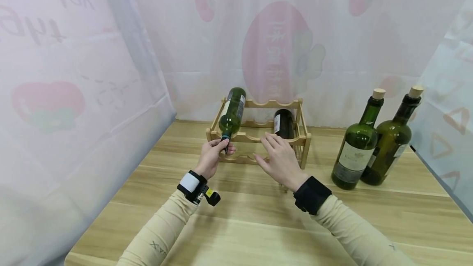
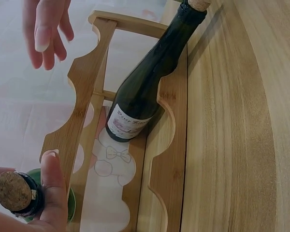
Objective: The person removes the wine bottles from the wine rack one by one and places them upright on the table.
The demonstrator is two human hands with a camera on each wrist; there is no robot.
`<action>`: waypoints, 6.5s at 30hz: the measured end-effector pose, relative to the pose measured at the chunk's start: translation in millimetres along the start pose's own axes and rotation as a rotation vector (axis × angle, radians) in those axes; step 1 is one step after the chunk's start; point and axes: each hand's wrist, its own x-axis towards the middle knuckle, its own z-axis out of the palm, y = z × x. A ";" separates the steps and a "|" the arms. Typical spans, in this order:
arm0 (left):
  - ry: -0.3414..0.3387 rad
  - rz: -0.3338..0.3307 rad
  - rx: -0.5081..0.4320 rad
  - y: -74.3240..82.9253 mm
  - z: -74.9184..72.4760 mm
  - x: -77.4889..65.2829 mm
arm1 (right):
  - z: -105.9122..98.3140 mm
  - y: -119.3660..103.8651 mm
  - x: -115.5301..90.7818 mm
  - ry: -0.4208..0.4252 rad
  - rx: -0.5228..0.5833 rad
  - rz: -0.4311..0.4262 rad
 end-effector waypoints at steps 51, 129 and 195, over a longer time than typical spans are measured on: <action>-0.044 -0.057 -0.067 -0.6 -5.1 9.8 | 24.6 -12.0 49.8 -0.133 0.046 0.053; -0.283 -0.041 0.042 27.3 60.0 -76.4 | -12.4 18.1 71.0 -0.230 1.321 0.960; -0.426 -0.028 0.278 15.6 104.5 -106.8 | -65.6 28.1 21.4 -0.300 1.110 0.938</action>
